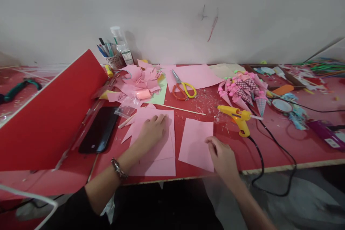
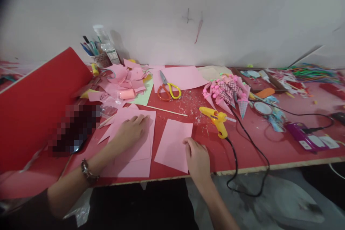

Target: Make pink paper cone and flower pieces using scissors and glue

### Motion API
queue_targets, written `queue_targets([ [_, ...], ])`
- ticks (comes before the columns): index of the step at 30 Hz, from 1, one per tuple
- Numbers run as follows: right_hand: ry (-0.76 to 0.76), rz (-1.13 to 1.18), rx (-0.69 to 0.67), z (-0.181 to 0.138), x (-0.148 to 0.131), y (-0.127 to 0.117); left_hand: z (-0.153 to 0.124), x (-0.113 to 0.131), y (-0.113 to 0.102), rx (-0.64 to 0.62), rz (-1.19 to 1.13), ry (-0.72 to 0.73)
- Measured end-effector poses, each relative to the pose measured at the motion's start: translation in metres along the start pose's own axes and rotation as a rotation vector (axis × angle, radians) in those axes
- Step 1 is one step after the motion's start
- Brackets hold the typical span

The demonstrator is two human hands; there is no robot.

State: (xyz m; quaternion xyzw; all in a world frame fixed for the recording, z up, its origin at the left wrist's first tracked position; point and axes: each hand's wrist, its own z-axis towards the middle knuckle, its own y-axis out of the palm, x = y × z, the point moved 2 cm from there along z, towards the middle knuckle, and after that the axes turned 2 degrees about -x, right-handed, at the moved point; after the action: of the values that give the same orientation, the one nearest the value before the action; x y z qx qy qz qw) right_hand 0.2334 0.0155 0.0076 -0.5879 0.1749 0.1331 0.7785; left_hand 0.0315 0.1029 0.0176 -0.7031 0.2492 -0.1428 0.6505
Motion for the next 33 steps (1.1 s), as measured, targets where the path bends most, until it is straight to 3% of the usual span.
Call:
queue_targets([
  [5,-0.035,0.196,0.031,0.018,-0.004,-0.02,-0.002,-0.004,0.002,0.007,-0.046,0.026],
  [10,-0.148,0.365,0.078,0.068,-0.018,-0.028,-0.023,-0.014,0.0,0.081,-0.18,0.065],
  [12,-0.117,0.433,0.122,0.094,-0.021,-0.022,-0.037,-0.018,0.0,0.068,-0.232,0.077],
  [17,-0.005,0.464,0.172,0.158,-0.024,0.007,-0.067,-0.021,0.002,-0.097,-0.26,0.08],
  [21,0.049,0.419,0.169,0.191,-0.022,0.026,-0.075,-0.018,0.002,-0.174,-0.247,0.053],
  [25,0.069,0.355,0.157,0.196,-0.023,0.035,-0.074,-0.014,-0.001,-0.162,-0.22,0.028],
  [29,-0.017,0.322,0.102,0.176,-0.03,0.027,-0.073,-0.012,-0.003,-0.092,-0.187,0.107],
  [32,-0.172,0.342,-0.046,0.146,-0.041,0.012,-0.073,-0.012,-0.002,-0.047,-0.196,0.217],
  [33,-0.312,0.361,-0.188,0.133,-0.046,0.008,-0.073,-0.013,-0.002,-0.022,-0.205,0.228],
])
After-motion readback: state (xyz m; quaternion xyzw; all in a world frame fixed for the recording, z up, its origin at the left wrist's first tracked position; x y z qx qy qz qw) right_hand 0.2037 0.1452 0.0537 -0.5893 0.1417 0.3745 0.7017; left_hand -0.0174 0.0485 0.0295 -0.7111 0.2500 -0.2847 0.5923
